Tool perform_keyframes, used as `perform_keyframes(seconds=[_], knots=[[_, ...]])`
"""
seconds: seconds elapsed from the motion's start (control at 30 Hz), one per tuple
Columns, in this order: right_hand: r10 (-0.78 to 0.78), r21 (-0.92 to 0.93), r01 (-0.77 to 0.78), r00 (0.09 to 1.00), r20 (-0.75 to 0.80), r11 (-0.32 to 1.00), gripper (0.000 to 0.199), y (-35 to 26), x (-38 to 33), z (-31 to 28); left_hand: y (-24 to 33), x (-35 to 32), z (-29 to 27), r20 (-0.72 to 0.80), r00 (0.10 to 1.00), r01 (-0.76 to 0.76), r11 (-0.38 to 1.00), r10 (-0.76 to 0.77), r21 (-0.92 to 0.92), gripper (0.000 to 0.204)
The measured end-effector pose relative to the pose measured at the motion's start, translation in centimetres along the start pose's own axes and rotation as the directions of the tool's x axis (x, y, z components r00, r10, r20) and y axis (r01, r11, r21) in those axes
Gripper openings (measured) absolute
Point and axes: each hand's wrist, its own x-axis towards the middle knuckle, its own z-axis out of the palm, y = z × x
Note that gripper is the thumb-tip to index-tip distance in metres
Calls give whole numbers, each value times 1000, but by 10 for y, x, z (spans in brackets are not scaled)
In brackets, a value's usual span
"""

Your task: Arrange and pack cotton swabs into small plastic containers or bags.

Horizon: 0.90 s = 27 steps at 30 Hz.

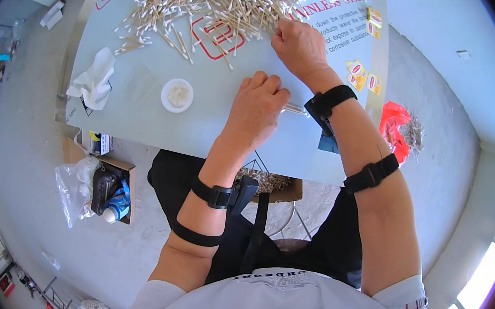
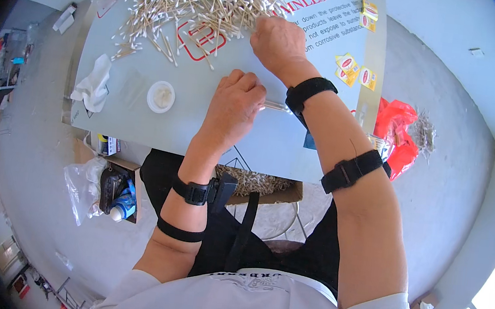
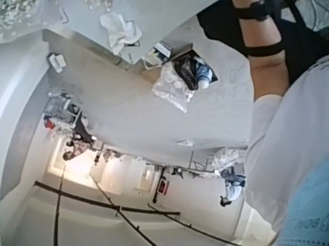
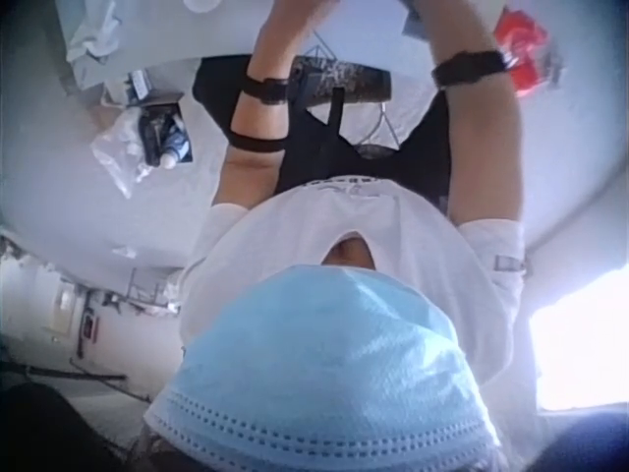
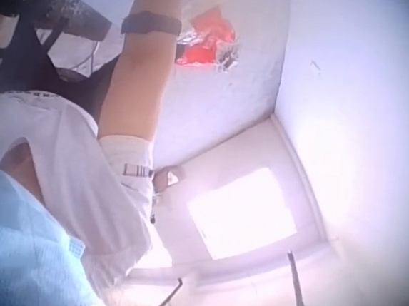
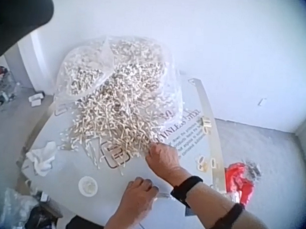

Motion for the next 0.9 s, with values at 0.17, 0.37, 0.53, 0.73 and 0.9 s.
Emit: perform_keyframes(seconds=[0.17,0.37,0.53,0.73,0.9], knots=[[244,423,-449,857,455,787,18,7,-3,-19,-4,-3,-3,5,1000,13,999,-13,-36,16],[217,465,-511,807,549,722,12,22,-37,-50,-5,-2,-3,19,1000,13,998,-12,-54,11],[58,373,-158,962,266,914,7,25,-74,-47,5,3,-8,-43,995,87,989,-93,-118,27],[-5,351,-131,932,362,927,6,17,-79,-56,4,-2,-7,-11,999,33,998,-34,-59,37],[28,298,-206,861,508,932,9,18,-62,-61,2,-8,2,-40,999,0,999,-2,-45,28]])
